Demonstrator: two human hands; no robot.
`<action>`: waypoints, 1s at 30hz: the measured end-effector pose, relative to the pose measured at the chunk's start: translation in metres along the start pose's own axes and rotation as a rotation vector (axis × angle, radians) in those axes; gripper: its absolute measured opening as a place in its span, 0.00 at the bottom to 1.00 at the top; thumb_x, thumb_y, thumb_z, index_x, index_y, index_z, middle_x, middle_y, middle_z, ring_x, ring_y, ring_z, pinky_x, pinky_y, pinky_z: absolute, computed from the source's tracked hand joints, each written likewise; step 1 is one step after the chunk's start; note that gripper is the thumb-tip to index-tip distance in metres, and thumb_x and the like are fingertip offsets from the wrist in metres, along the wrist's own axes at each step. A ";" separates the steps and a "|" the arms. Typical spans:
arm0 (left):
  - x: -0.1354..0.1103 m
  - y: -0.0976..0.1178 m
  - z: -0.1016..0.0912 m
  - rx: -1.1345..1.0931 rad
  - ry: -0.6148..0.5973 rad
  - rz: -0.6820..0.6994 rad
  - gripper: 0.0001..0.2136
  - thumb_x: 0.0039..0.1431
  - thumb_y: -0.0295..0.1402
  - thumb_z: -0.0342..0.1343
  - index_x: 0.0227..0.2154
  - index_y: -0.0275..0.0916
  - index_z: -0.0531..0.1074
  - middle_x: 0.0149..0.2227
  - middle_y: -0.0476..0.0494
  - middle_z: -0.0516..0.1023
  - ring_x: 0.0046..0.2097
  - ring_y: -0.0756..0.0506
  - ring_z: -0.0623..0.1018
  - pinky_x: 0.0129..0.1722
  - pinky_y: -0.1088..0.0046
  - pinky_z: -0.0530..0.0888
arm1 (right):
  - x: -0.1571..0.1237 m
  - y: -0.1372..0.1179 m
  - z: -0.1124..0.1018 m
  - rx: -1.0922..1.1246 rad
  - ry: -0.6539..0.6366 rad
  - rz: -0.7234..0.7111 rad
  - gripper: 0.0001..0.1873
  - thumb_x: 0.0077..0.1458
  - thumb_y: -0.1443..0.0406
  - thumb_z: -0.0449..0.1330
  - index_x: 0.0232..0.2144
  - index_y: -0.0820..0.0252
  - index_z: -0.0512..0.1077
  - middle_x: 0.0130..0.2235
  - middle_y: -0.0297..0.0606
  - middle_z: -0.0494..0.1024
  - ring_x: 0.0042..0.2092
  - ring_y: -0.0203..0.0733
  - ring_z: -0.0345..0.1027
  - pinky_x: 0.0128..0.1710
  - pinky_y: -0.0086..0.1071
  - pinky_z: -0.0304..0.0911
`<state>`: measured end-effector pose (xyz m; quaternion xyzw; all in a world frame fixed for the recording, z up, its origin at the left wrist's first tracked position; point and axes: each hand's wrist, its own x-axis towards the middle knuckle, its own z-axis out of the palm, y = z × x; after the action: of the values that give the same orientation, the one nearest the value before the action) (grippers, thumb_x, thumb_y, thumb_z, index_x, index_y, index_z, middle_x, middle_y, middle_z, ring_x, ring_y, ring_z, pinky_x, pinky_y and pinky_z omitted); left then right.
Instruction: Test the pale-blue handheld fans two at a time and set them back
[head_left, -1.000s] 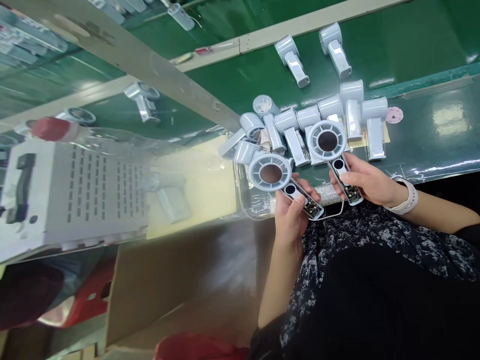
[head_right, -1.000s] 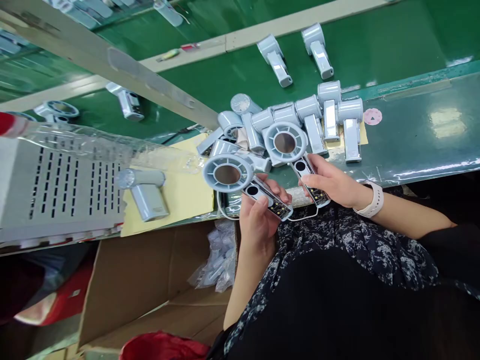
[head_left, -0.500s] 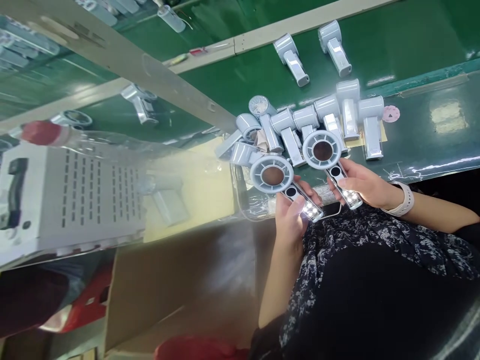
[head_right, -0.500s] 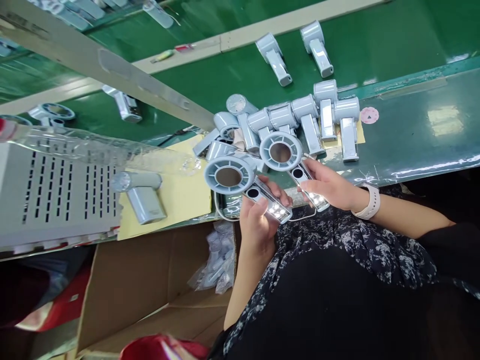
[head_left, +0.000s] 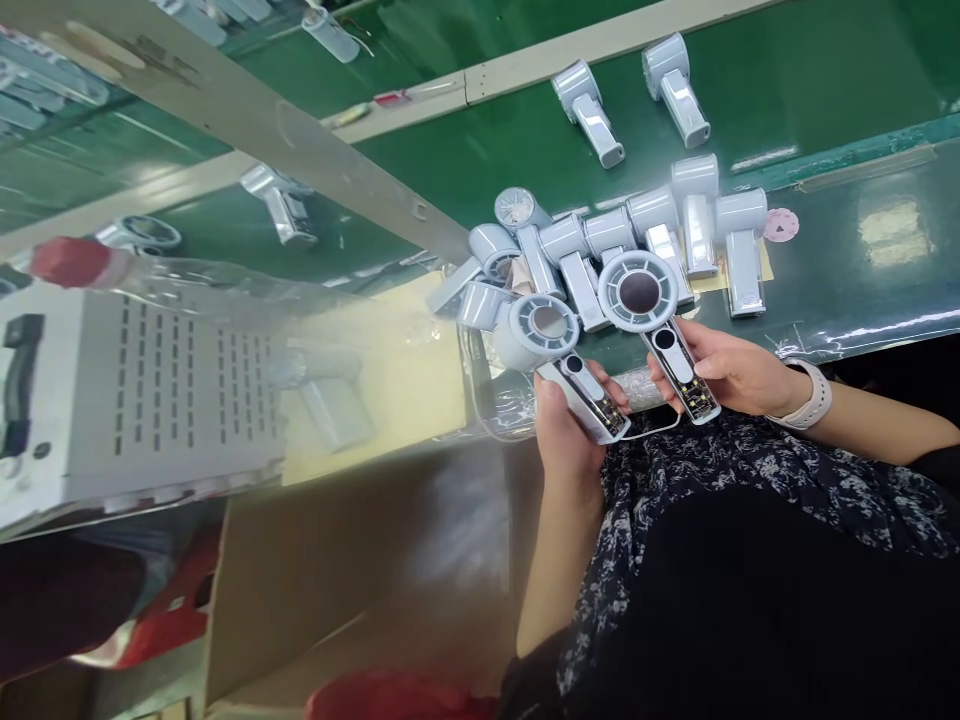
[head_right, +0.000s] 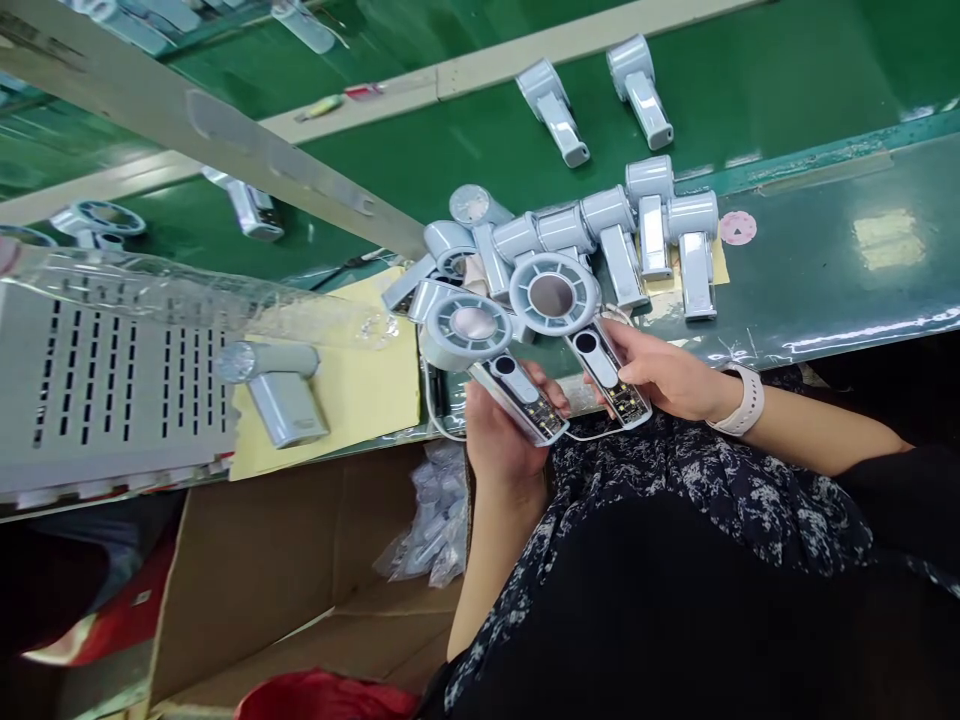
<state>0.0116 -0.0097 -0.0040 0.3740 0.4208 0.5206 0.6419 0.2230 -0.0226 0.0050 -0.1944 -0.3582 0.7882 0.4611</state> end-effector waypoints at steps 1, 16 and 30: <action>0.001 0.000 0.001 -0.022 0.010 0.001 0.24 0.58 0.59 0.64 0.37 0.43 0.67 0.31 0.49 0.79 0.22 0.48 0.76 0.23 0.68 0.78 | 0.000 0.001 0.000 0.013 0.011 0.000 0.20 0.58 0.63 0.65 0.51 0.58 0.66 0.42 0.38 0.76 0.37 0.39 0.72 0.33 0.33 0.76; -0.038 0.039 0.027 -0.004 -0.189 -0.043 0.24 0.62 0.49 0.69 0.54 0.49 0.66 0.52 0.40 0.86 0.39 0.38 0.88 0.30 0.66 0.85 | -0.008 -0.015 0.004 -0.111 0.342 0.025 0.31 0.59 0.36 0.67 0.34 0.59 0.74 0.29 0.38 0.80 0.34 0.43 0.77 0.30 0.34 0.74; -0.036 0.032 0.029 0.014 -0.137 -0.050 0.28 0.55 0.51 0.75 0.52 0.49 0.69 0.49 0.41 0.84 0.39 0.41 0.87 0.35 0.66 0.84 | -0.009 -0.019 0.011 0.049 0.409 0.032 0.14 0.66 0.54 0.63 0.44 0.59 0.75 0.39 0.41 0.83 0.43 0.49 0.80 0.43 0.44 0.79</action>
<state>0.0236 -0.0407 0.0414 0.4025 0.3887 0.4748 0.6793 0.2320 -0.0287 0.0261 -0.3451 -0.2348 0.7480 0.5161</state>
